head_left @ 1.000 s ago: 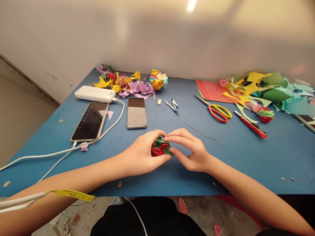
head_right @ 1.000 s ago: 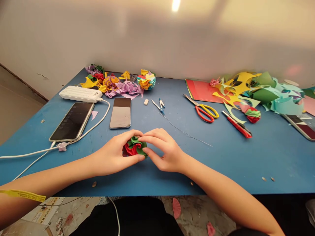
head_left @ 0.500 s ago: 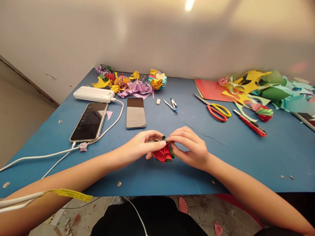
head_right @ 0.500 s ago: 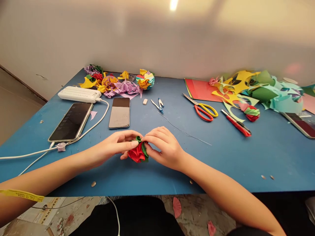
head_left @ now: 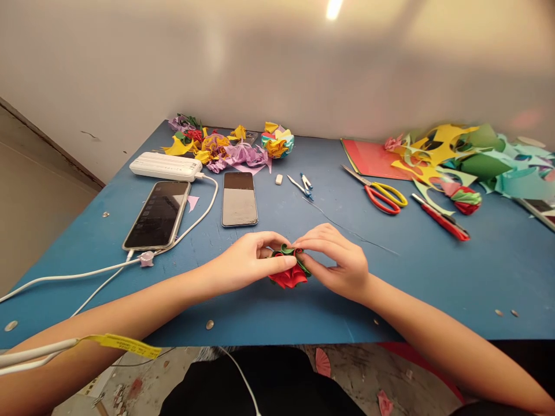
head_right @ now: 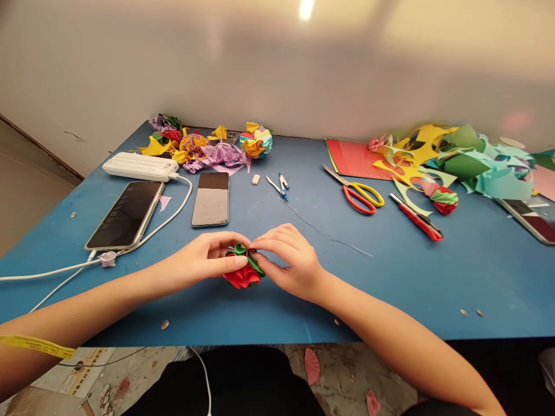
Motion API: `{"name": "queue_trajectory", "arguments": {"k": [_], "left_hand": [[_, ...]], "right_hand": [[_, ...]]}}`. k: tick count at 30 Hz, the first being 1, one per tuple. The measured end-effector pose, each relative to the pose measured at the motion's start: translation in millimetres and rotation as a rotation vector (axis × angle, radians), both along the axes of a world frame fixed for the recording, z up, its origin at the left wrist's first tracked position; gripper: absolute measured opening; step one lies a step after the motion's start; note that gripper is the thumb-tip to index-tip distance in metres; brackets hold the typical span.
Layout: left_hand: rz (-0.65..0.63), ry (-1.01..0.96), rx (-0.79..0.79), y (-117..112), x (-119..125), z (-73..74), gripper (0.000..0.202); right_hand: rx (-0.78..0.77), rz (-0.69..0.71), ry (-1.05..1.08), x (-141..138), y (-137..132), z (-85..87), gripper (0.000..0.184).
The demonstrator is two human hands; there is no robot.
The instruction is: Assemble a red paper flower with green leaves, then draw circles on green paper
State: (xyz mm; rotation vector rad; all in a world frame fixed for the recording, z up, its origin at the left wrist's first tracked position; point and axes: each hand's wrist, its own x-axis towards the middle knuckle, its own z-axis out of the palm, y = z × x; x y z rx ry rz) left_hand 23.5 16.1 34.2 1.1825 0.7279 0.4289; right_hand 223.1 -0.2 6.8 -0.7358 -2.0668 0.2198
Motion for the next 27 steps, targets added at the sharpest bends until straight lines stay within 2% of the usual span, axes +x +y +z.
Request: {"name": "queue_trajectory", "arguments": {"k": [4, 9, 12, 15, 17, 19, 21, 22, 24, 27], "left_hand": [[0.021, 0.047, 0.108, -1.7, -1.6, -3.6, 0.035], [0.001, 0.107, 0.221, -3.1, -3.2, -0.6, 0.031], [-0.002, 0.118, 0.226, -2.6, -2.9, 1.1, 0.030], [0.078, 0.147, 0.260, -3.2, -2.5, -1.3, 0.036], [0.204, 0.198, 0.504, -4.2, -3.4, -4.3, 0.034], [0.314, 0.250, 0.931, -5.2, -5.0, -6.9, 0.027], [0.336, 0.275, 1.317, -6.4, -6.6, -8.5, 0.021], [0.317, 0.276, 1.438, -7.0, -7.1, -9.0, 0.020], [0.260, 0.286, 1.549, -8.5, -7.1, -9.6, 0.021], [0.225, 0.315, 1.599, -10.4, -5.6, -10.5, 0.020]], "right_hand": [[0.037, -0.002, -0.011, -2.0, -0.9, -2.3, 0.029], [0.043, -0.037, 0.020, -5.0, -2.9, -2.6, 0.027], [0.059, -0.049, 0.022, -4.7, -3.4, -2.7, 0.027], [0.087, -0.061, 0.011, -3.8, -3.7, -3.5, 0.028], [0.102, -0.075, 0.006, -3.6, -3.9, -3.6, 0.029], [0.107, -0.088, 0.003, -3.5, -3.9, -3.3, 0.028], [0.113, -0.095, -0.005, -3.1, -3.8, -3.1, 0.027], [0.116, -0.096, -0.013, -2.9, -3.8, -3.4, 0.027], [0.123, -0.100, -0.033, -2.2, -3.8, -4.6, 0.027], [0.125, -0.104, -0.071, -1.6, -4.1, -7.4, 0.026]]}}
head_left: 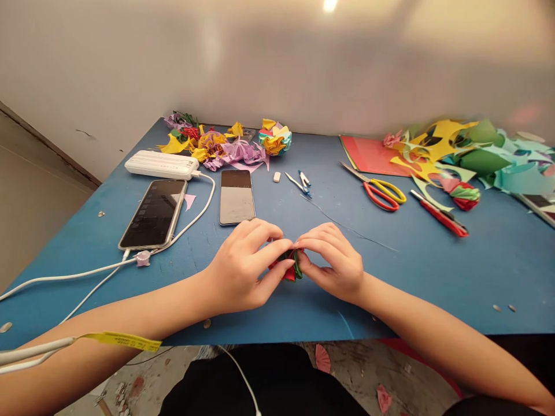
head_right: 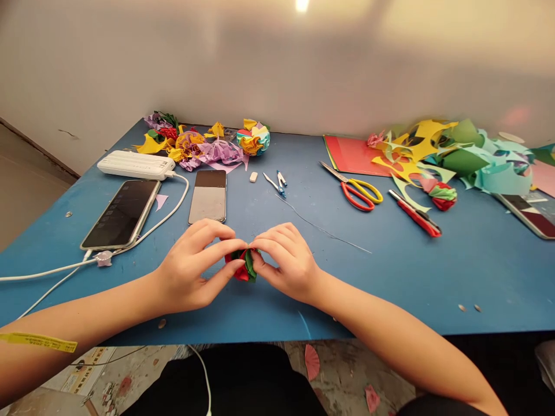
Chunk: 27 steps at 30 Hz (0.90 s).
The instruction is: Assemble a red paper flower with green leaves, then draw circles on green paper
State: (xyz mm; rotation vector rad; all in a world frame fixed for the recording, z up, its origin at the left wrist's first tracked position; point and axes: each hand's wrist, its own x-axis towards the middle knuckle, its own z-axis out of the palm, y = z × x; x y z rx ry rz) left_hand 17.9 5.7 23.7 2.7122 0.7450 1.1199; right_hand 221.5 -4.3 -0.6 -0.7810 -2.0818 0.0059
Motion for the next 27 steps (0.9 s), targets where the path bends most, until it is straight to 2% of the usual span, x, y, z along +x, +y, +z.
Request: {"name": "queue_trajectory", "arguments": {"k": [6, 13, 15, 21, 27], "left_hand": [[-0.005, 0.049, 0.038, -2.8, 1.8, -1.3, 0.011], [0.051, 0.020, -0.148, -12.8, 7.1, -2.4, 0.010], [0.069, 0.020, -0.156, -13.7, 7.6, -4.5, 0.011], [0.025, 0.099, 0.067, -8.2, 4.4, -8.8, 0.013], [-0.009, 0.252, 0.247, -6.8, 1.7, -4.6, 0.014]], "right_hand": [[0.003, 0.034, -0.058, -0.6, -1.2, -2.4, 0.028], [0.045, 0.010, -0.133, 1.0, -1.8, -4.9, 0.028], [0.083, 0.003, -0.162, 1.3, -1.8, -6.0, 0.029], [0.075, -0.004, -0.155, 1.6, -1.2, -4.1, 0.036], [0.028, 0.027, -0.131, 0.0, -1.0, 1.3, 0.023]]}}
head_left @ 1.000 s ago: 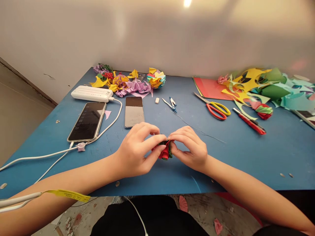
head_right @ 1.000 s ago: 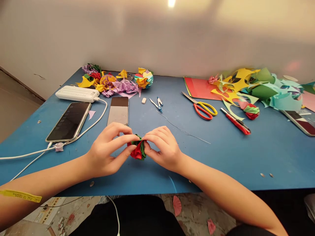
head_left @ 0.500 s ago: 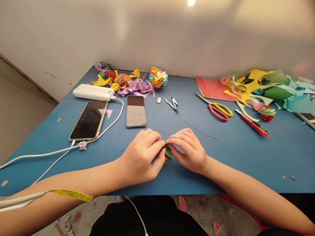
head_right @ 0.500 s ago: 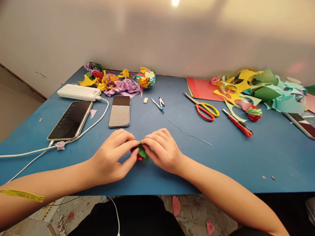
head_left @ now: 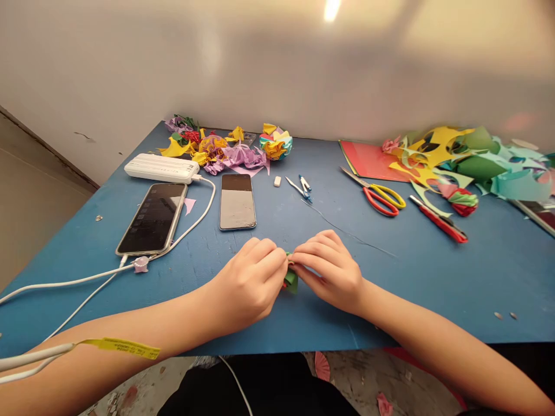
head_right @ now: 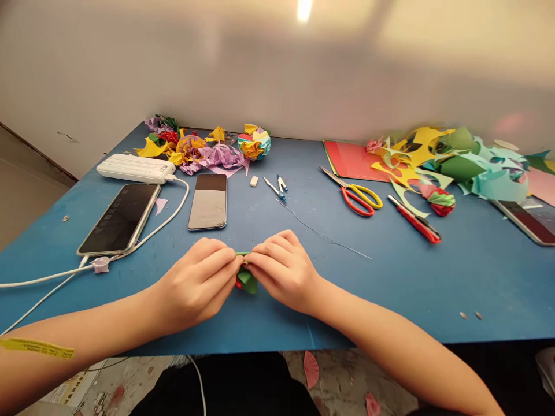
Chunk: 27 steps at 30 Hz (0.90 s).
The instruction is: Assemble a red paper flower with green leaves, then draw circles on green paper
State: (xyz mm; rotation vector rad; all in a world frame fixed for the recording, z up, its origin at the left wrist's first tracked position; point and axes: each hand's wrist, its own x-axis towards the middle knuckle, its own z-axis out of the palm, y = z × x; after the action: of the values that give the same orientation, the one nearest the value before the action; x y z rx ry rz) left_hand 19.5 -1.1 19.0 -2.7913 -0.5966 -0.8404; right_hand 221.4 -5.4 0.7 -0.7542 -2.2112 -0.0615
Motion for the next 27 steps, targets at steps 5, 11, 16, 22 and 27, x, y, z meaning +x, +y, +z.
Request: {"name": "queue_trajectory", "arguments": {"k": [5, 11, 16, 22, 27], "left_hand": [[-0.013, 0.057, 0.071, -0.5, -0.7, -1.3, 0.016], [0.003, -0.079, 0.082, 3.8, -2.7, 9.2, 0.012], [0.012, -0.184, 0.081, 12.5, -8.1, 14.9, 0.024], [-0.083, 0.030, 0.033, 14.0, -4.1, -1.2, 0.017], [-0.143, 0.150, -0.031, 11.3, -1.1, -10.5, 0.015]], "right_hand": [[-0.058, 0.017, -0.036, -1.5, -1.1, 1.1, 0.015], [-0.034, -0.001, 0.029, 1.2, 0.1, 1.4, 0.016], [-0.123, -0.171, 0.253, 12.6, 22.2, -1.8, 0.008], [-0.244, -0.338, 0.300, 30.7, 55.4, -20.2, 0.010], [-0.352, -0.324, 0.230, 31.9, 60.2, -25.2, 0.014]]}}
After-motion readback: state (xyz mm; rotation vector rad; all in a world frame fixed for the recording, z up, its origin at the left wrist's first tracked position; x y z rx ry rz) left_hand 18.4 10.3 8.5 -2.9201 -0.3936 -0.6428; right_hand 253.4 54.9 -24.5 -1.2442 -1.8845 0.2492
